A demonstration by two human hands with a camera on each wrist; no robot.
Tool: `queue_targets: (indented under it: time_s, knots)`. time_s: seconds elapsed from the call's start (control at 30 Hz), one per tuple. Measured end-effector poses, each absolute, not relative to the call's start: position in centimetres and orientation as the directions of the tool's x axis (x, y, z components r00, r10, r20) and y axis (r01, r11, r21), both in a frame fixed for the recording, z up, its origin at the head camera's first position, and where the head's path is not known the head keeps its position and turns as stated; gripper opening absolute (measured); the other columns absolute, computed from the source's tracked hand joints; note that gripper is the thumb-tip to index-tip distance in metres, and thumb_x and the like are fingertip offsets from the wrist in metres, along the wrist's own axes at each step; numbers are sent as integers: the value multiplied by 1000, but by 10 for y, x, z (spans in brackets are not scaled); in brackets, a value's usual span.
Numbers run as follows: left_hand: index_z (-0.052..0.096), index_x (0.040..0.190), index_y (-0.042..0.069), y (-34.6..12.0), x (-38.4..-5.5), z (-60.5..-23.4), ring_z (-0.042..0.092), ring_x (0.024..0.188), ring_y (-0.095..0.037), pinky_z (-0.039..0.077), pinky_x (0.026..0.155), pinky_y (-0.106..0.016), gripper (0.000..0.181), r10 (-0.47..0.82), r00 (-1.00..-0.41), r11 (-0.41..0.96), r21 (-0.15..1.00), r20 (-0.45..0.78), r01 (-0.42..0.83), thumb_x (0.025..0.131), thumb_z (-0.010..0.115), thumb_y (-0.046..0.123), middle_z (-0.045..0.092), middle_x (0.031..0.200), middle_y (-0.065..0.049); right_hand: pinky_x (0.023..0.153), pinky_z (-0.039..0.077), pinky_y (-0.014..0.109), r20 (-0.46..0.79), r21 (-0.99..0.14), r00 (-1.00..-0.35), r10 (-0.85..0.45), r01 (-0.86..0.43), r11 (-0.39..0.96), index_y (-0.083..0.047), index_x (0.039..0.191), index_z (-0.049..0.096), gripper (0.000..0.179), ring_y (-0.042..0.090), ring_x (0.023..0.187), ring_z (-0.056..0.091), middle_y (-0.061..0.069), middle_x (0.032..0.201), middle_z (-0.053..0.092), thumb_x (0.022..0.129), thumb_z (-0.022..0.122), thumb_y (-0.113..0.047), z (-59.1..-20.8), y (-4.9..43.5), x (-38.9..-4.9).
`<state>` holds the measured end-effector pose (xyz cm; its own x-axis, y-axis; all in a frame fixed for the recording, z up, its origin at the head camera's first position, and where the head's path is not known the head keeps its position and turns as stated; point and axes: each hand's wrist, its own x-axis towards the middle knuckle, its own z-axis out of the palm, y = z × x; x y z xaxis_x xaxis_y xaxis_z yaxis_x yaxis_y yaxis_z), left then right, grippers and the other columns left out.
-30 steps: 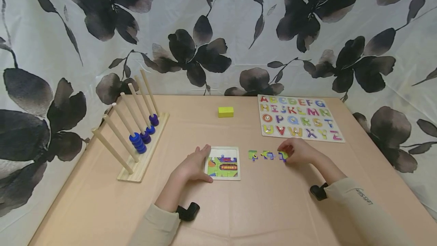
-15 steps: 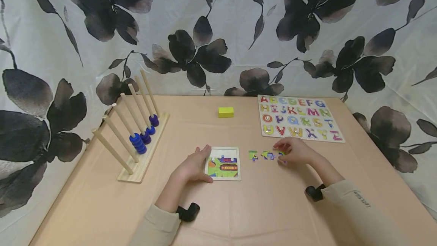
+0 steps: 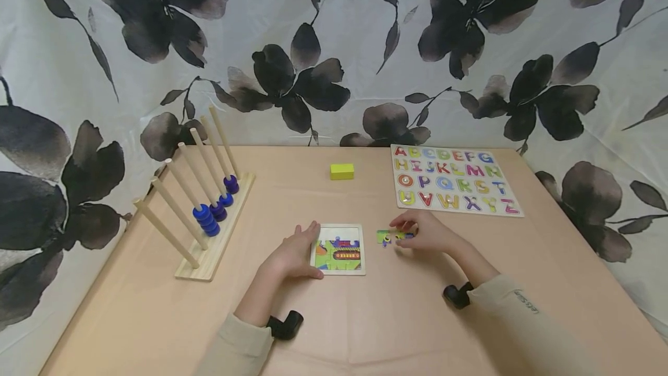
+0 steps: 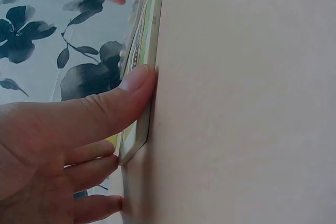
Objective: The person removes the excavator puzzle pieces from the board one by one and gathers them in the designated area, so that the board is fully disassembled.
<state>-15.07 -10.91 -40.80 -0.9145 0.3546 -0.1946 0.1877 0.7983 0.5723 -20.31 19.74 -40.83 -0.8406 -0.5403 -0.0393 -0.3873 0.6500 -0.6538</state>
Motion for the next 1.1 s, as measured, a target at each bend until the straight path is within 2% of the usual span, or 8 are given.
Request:
queue_targets:
  time_s: [0.3,0.67,1.1]
  knots:
    - [29,141,-3,-108,-151,-408,15,134,-43,16,101,-63,99,347,-915,792,587,-205,168,62,85,18,25,148,-14,67,47,28,-59,-683,-820,-569,-383,622,-4,106,65,35,22,85,54,6,95,62,74,74,-13,-404,158,-203]
    - [29,141,-2,-108,-151,-409,15,134,-42,16,102,-63,99,342,-915,788,595,-215,155,62,85,19,25,148,-14,71,48,31,-113,-724,-779,-616,-360,588,-5,109,64,37,23,87,53,5,99,62,75,74,-13,-401,114,-201]
    - [28,141,-3,-112,-153,-407,16,133,-44,18,99,-66,100,376,-901,793,579,-217,191,62,85,21,24,148,-15,68,47,21,-169,-698,-739,-652,-377,609,-5,111,63,37,18,82,53,3,98,61,77,73,-13,-402,74,-200]
